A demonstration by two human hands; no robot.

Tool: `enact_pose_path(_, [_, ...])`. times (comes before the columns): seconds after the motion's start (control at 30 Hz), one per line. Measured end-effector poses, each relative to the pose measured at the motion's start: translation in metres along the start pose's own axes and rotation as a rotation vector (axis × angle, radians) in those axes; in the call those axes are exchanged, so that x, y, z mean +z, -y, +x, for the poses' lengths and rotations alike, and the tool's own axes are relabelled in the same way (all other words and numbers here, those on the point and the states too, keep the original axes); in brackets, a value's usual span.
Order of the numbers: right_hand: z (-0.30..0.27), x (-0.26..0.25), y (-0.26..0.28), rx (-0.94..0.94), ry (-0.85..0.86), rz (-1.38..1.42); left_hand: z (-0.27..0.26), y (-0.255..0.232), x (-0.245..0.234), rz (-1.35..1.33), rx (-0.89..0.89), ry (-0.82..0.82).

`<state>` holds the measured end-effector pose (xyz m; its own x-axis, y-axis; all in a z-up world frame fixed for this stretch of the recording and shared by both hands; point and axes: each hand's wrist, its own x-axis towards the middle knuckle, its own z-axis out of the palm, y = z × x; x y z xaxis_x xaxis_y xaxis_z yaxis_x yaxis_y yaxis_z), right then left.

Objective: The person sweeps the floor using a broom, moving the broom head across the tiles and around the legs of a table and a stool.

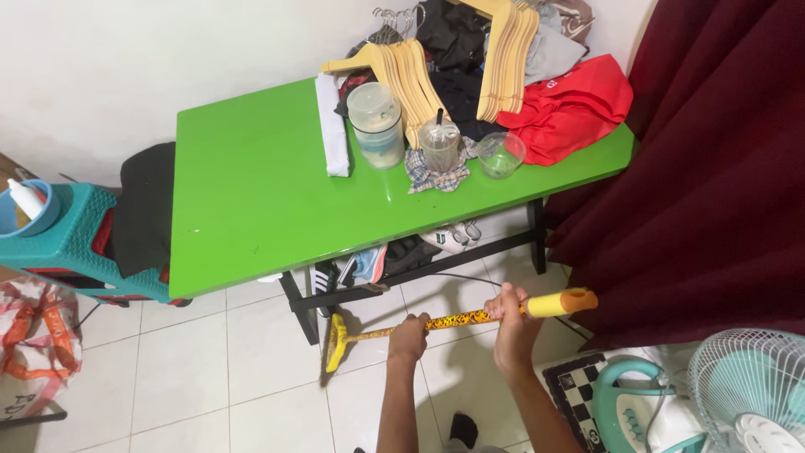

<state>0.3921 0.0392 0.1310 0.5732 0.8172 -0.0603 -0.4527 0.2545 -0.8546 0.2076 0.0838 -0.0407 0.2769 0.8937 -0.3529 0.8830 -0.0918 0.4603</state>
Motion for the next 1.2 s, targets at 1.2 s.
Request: enact_pose_path(1.2, [0.011, -0.002, 0.041, -0.083, -0.023, 0.037, 0.005, -0.048, 0.000, -0.103, 0.193, 0.045])
